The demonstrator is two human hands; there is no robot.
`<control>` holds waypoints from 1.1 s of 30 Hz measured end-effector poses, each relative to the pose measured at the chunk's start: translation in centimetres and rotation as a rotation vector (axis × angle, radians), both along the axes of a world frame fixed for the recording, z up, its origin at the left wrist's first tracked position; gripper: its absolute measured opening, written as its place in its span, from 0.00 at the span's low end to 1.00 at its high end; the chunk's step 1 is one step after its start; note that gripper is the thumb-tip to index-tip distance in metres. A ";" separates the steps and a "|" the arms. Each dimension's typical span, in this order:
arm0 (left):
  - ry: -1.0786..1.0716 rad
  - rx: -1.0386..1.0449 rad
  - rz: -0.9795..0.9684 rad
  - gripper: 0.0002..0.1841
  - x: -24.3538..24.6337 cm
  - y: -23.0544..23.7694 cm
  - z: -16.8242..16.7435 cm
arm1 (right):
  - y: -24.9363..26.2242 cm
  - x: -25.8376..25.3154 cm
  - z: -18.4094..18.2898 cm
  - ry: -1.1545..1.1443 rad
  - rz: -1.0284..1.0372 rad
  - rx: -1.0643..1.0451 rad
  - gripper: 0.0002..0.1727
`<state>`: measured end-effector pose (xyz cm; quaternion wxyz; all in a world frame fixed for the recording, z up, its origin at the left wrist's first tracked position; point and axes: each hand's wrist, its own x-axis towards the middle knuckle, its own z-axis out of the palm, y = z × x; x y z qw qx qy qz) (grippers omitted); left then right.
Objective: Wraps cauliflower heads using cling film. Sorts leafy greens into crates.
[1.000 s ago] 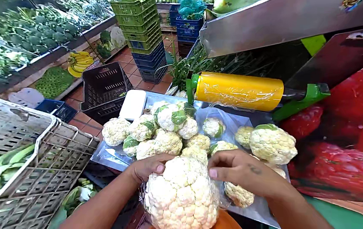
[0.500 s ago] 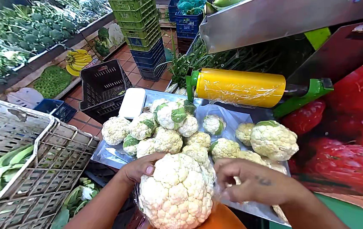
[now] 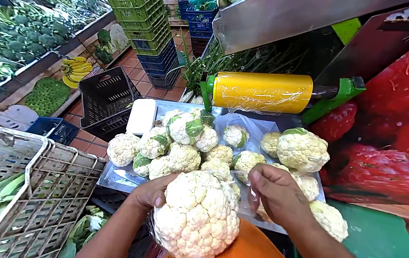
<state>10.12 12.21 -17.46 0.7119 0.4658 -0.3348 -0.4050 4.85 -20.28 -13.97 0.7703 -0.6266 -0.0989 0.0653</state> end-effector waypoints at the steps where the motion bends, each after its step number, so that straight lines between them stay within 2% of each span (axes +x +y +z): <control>1: -0.001 -0.005 -0.029 0.36 0.0 -0.5 0.4 | 0.5 0.1 -0.2 -0.041 -0.116 0.021 0.17; 5: -0.053 0.049 -0.123 0.41 0.2 -2.4 0.8 | -0.3 2.9 -2.7 -0.149 -0.339 -0.110 0.17; 9: -0.088 0.144 -0.174 0.47 0.9 -3.6 0.8 | 0.1 5.5 -6.0 -0.136 -0.342 -0.257 0.16; 13: -0.082 0.194 -0.212 0.52 1.4 -4.3 0.7 | 3.4 6.6 -7.7 -0.116 -0.184 -0.312 0.16; 16: -0.112 0.197 -0.233 0.52 1.4 -4.5 1.3 | 6.5 5.9 -7.9 -0.193 0.022 -0.238 0.15; 19: -0.227 0.215 -0.217 0.52 1.2 -4.7 2.2 | 8.4 5.7 -8.5 -0.232 0.196 -0.125 0.14; 24: -0.485 0.180 -0.220 0.50 0.4 -5.5 3.8 | 8.6 4.4 -6.2 -0.099 0.284 -0.067 0.14; 26: -0.586 0.226 -0.168 0.50 -0.3 -5.1 4.6 | 8.4 4.1 -5.6 -0.093 0.354 -0.080 0.14; 28: -0.774 0.267 -0.039 0.49 -1.2 -4.4 5.5 | 8.1 4.1 -5.2 -0.152 0.457 -0.125 0.17; 31: -1.122 0.251 0.259 0.39 -2.5 -2.9 6.1 | 7.6 3.9 -4.7 -0.273 0.585 -0.191 0.20; 33: -1.244 0.255 0.451 0.36 -3.2 -2.6 6.1 | 7.4 3.7 -3.9 -0.268 0.677 -0.196 0.18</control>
